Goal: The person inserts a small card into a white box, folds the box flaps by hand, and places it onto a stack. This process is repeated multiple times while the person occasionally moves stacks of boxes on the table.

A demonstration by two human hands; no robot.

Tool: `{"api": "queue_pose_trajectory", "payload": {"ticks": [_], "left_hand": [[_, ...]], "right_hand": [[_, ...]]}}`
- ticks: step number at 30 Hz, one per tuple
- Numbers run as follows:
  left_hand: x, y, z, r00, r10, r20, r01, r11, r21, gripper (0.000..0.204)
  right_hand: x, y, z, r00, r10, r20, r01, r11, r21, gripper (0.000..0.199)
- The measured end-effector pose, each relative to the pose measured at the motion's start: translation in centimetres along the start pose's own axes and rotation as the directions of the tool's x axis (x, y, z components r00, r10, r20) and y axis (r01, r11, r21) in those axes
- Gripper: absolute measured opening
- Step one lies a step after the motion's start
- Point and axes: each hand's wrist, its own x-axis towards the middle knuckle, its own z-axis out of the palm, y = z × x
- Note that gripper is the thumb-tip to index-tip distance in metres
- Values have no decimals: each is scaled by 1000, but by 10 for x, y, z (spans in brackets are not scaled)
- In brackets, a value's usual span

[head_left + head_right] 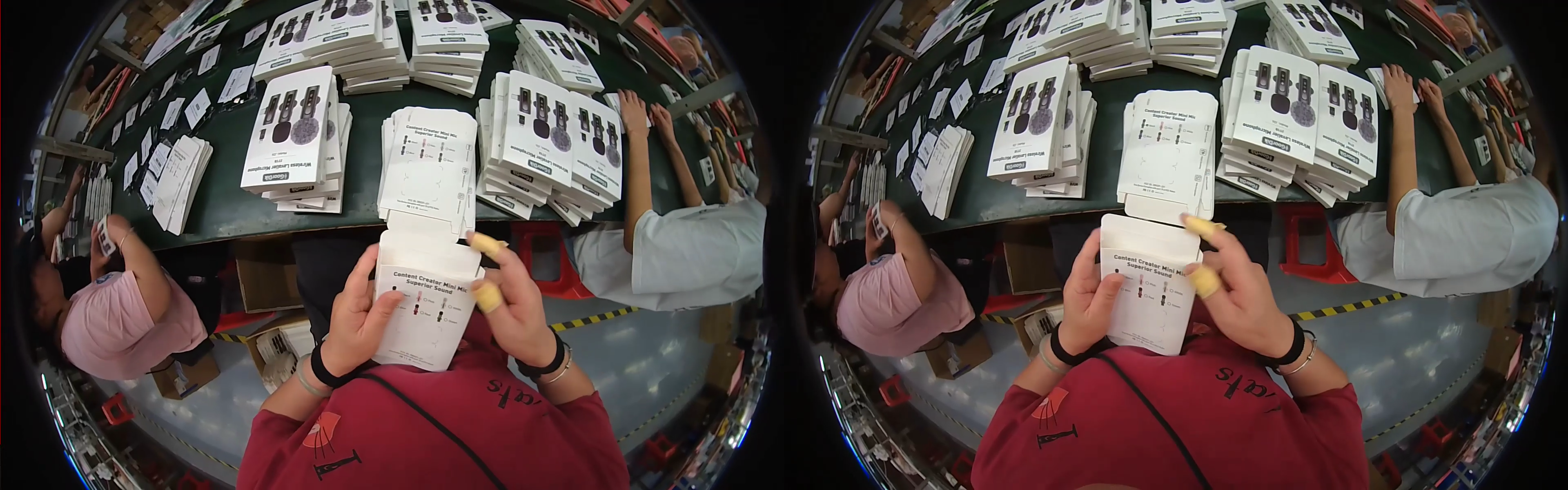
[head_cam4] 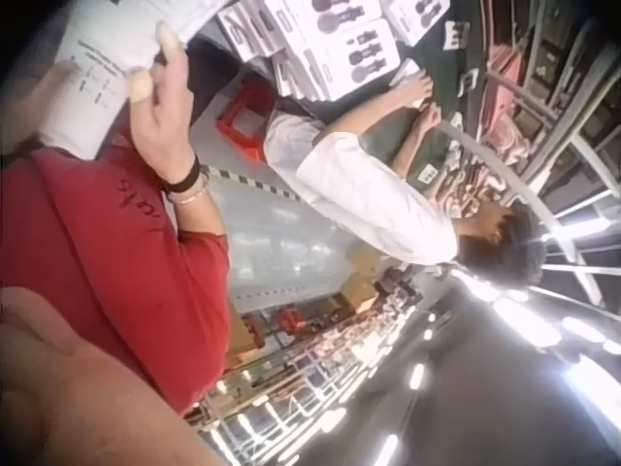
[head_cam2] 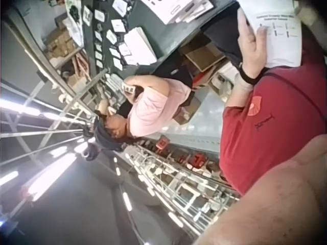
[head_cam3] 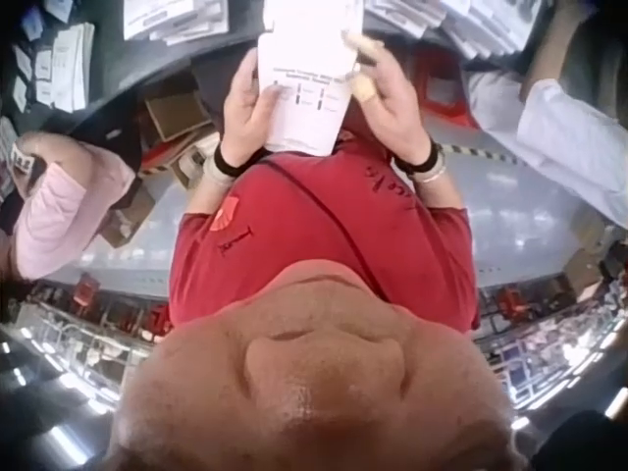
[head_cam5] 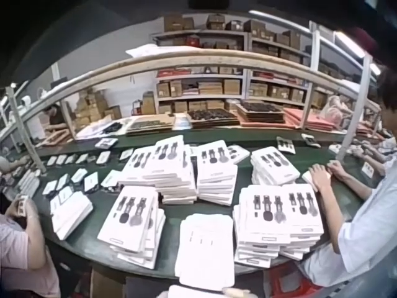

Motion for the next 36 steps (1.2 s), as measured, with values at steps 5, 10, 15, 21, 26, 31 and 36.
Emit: {"api": "queue_pose_trajectory", "payload": {"ticks": [5,10,15,21,26,31,36], "left_hand": [[0,12,-9,990,26,137,-50,984,173,49],[3,12,-13,971,55,232,-119,955,272,53],[-6,6,1,997,44,60,-50,993,106,55],[0,14,-15,985,-109,135,95,990,108,56],[19,32,-28,953,-114,282,37,963,267,39],[41,52,-24,890,-295,346,254,954,159,13],[45,44,-22,903,-227,364,180,971,160,6]], "right_hand": [[9,10,-8,983,186,-3,-164,873,460,43],[19,10,-3,951,264,160,-309,830,465,39],[13,-6,-2,994,45,104,-35,995,-90,30],[17,-7,-1,963,-176,204,200,974,-103,25],[17,-20,7,981,-16,194,59,974,-219,25],[18,-29,1,965,134,225,-107,986,-129,26],[19,-22,1,968,172,184,-165,985,-54,19]]}}
